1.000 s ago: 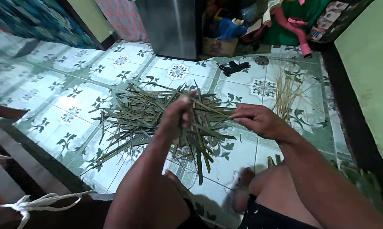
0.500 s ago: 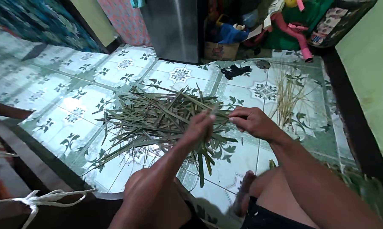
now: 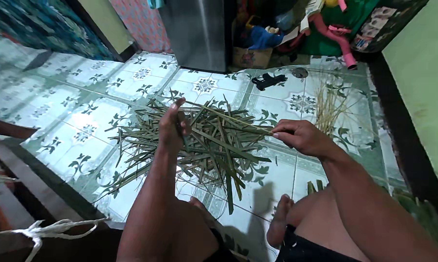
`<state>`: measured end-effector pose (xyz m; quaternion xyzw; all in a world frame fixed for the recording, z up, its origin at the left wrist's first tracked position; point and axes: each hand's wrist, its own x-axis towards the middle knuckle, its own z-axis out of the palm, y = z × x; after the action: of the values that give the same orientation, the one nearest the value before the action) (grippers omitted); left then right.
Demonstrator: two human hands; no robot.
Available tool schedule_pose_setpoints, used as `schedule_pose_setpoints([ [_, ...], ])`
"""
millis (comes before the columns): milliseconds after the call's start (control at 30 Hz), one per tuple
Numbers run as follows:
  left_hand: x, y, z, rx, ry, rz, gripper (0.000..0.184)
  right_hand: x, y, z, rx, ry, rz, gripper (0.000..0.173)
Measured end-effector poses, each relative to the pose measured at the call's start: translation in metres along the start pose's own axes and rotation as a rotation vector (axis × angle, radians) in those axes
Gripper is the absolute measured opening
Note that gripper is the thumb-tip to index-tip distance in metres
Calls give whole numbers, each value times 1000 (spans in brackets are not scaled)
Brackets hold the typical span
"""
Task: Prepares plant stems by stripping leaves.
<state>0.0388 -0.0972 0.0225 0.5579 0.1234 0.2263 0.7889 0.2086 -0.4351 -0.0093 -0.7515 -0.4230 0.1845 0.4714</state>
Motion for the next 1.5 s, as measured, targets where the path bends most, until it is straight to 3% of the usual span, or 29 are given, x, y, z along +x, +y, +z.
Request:
schedule_pose_setpoints([
  [267, -5, -2, 1, 258, 25, -46, 53, 3, 2, 7, -87, 16, 37, 19],
  [467, -7, 9, -9, 313, 77, 100, 37, 3, 8, 1, -172, 78, 82, 17],
  [633, -6, 7, -6, 484, 115, -1, 13, 2, 5, 1, -177, 55, 80, 17],
  [767, -6, -8, 11, 450, -5, -39, 49, 4, 4, 6, -139, -25, 57, 18],
  [900, 1, -12, 18, 482, -29, -91, 15, 4, 6, 6, -135, -53, 33, 19],
  [1133, 6, -4, -7, 454, 162, 23, 13, 1, 10, -7, -138, 14, 94, 18],
  [1333, -5, -21, 13, 528, -96, 43, 33, 5, 4, 2, -118, -64, 68, 20],
  [1433, -2, -21, 21, 545, -71, -11, 14, 5, 7, 3, -113, -73, 47, 20],
  [1500, -1, -15, 17, 630, -56, -21, 13, 3, 10, 0, -123, -72, 34, 20],
])
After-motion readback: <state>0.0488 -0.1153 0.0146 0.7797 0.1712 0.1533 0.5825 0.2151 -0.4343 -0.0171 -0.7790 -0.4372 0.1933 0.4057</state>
